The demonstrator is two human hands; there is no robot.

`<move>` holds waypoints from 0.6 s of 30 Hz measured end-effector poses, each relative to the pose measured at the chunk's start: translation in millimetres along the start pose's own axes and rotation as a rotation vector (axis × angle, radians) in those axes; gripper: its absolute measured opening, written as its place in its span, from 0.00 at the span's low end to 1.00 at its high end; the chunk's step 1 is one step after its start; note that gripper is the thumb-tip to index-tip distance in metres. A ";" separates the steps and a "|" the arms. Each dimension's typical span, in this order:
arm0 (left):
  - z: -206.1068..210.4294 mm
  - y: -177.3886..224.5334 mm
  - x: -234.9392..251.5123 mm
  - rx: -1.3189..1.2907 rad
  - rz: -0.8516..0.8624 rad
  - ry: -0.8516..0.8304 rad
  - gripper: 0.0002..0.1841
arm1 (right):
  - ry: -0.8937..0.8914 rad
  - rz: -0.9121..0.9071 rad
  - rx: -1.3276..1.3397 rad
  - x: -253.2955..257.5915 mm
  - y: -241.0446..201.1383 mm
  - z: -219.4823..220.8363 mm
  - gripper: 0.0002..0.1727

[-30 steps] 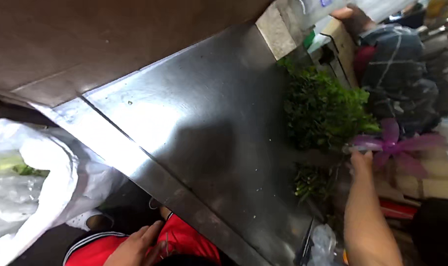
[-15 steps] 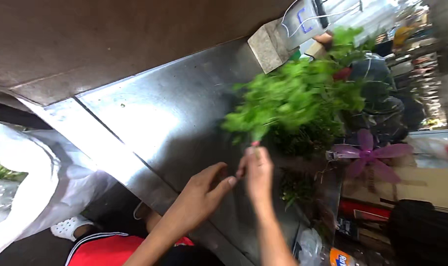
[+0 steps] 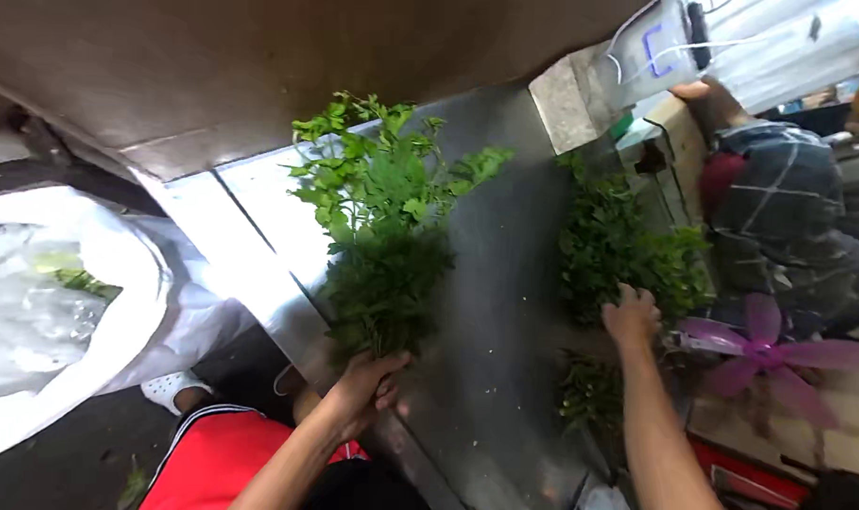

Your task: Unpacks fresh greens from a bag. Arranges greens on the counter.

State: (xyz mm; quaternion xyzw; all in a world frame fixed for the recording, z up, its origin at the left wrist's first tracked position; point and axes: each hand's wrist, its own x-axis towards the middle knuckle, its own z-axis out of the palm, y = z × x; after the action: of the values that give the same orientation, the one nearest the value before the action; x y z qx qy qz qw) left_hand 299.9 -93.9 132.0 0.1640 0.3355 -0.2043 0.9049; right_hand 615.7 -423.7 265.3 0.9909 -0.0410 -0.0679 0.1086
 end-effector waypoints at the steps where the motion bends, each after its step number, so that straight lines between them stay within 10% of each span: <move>1: -0.1 0.0 3.1 0.002 -0.025 -0.037 0.11 | -0.063 0.091 -0.071 20.5 19.2 1.9 0.30; 10: 29.0 2.2 6.9 0.143 0.143 -0.127 0.06 | -0.160 0.359 0.200 52.0 79.0 3.6 0.23; 15: 41.0 3.7 -22.0 0.038 0.232 -0.185 0.09 | 0.177 0.262 0.721 -44.4 -12.1 -49.8 0.23; 18: 58.0 -5.2 -25.1 0.021 0.244 -0.180 0.12 | 0.065 0.060 0.791 -153.2 -71.9 -59.2 0.25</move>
State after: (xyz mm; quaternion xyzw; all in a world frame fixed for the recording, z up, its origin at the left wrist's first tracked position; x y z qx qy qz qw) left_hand 311.4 -117.0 189.9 0.1938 0.2284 -0.1103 0.9477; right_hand 477.7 -326.7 326.0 0.9563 -0.0894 -0.0121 -0.2781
